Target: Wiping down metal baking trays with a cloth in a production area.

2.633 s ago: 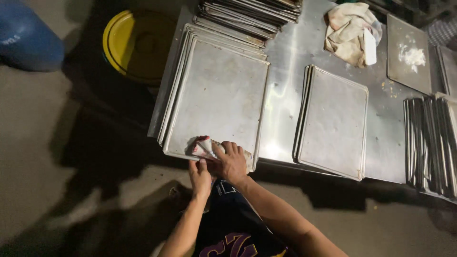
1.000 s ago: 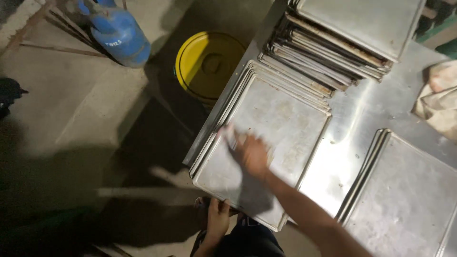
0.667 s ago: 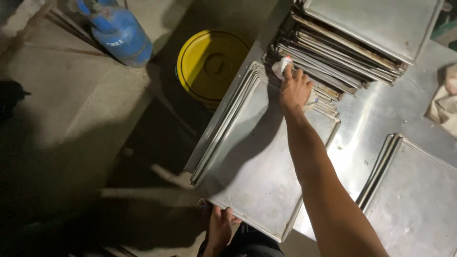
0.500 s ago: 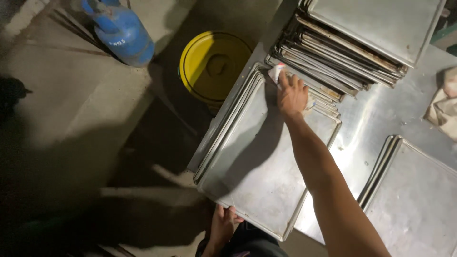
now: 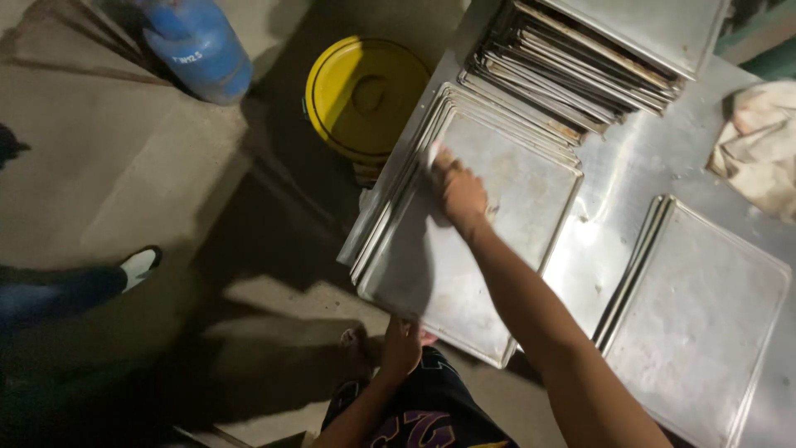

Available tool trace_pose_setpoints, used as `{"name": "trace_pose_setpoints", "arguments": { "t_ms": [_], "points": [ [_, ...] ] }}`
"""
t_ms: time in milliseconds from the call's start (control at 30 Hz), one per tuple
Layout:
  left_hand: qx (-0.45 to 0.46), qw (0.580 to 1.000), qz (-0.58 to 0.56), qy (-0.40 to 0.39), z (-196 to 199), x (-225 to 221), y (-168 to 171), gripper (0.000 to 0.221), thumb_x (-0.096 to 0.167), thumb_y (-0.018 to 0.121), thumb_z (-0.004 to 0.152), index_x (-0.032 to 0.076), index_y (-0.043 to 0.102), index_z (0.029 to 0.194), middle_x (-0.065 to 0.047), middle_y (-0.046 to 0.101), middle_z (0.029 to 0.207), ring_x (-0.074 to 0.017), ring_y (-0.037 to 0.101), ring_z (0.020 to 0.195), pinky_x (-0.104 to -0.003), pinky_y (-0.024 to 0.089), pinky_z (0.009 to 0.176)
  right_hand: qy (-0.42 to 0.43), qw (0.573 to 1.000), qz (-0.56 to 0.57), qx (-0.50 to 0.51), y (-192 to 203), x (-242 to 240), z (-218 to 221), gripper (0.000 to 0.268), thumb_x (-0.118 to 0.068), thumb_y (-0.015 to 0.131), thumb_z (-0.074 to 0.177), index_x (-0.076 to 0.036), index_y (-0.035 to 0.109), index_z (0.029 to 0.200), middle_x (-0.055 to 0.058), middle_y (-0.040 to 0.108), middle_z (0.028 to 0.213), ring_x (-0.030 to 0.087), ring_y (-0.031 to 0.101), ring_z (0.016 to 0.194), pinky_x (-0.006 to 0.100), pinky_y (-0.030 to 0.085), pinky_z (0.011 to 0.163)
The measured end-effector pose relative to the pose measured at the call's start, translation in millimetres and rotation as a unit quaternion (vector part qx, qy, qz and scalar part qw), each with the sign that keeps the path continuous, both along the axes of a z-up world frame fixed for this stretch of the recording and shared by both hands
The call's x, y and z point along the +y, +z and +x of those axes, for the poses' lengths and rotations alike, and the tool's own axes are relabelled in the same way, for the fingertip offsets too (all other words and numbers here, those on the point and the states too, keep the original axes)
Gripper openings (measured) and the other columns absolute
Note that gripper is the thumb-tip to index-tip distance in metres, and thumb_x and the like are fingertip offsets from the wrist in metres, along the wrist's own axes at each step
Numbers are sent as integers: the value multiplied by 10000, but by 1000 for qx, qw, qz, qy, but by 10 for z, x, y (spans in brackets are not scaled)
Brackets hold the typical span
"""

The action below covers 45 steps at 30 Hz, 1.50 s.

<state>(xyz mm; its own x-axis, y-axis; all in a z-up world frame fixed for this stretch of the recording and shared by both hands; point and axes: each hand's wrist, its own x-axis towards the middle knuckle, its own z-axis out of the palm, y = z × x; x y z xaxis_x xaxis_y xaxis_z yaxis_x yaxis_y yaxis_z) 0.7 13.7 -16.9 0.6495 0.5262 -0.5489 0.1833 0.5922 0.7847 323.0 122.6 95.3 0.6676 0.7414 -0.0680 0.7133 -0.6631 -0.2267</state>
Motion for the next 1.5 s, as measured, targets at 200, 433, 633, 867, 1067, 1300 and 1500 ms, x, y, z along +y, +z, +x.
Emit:
{"name": "trace_pose_setpoints", "arguments": {
  "t_ms": [200,433,633,867,1067,1300,1500],
  "points": [
    [-5,999,-35,2,153,26,-145,290,108,492,1038,-106,469,1232,-247,649,1072,-354,754,873,-457,678,791,112,983,-142,-36,50,-478,-1563,402,-152,574,912,-110,608,1310,150,644,1264,309,671,1081,478,539,911],
    [-218,896,367,-123,-183,308,-41,577,95,750,850,-20,524,1368,-188,641,1294,-320,618,1168,-437,523,976,166,940,-292,65,711,-1053,-2513,326,-255,548,1032,-69,704,1251,147,623,1365,267,727,1017,443,559,963],
    [-221,974,-37,-34,-169,271,280,533,8,661,890,37,530,1406,-128,633,1302,-205,653,1114,-360,581,923,-30,988,-102,115,1183,-2251,-2461,420,-367,702,845,-246,678,1247,146,686,1147,373,687,1035,481,562,869],
    [-44,993,21,105,257,75,244,457,82,598,979,44,415,1396,-166,617,1229,-257,690,954,-394,671,668,-157,970,-158,93,951,-2628,-1733,718,-292,631,913,-222,349,1570,223,666,1147,420,714,984,516,573,854],
    [-39,995,13,93,126,127,198,483,115,603,984,63,414,1426,-154,623,1245,-254,695,961,-436,681,717,-204,978,-51,9,464,-2337,-161,480,-294,570,971,-196,494,1435,245,642,1157,458,698,974,580,540,818],
    [24,996,-19,78,112,231,478,551,182,629,988,93,408,1485,-177,649,1295,-312,719,989,-444,652,768,-263,963,-26,-61,47,-1796,1580,358,-230,528,1029,-218,574,1383,212,627,1207,430,666,1059,552,506,912],
    [33,994,-28,95,61,223,317,573,191,605,973,127,374,1494,-158,600,1349,-309,696,1026,-494,645,798,-66,970,77,-223,-382,-1846,60,626,-130,589,833,11,567,1443,252,637,1101,369,630,927,509,495,788]
  ]
}}
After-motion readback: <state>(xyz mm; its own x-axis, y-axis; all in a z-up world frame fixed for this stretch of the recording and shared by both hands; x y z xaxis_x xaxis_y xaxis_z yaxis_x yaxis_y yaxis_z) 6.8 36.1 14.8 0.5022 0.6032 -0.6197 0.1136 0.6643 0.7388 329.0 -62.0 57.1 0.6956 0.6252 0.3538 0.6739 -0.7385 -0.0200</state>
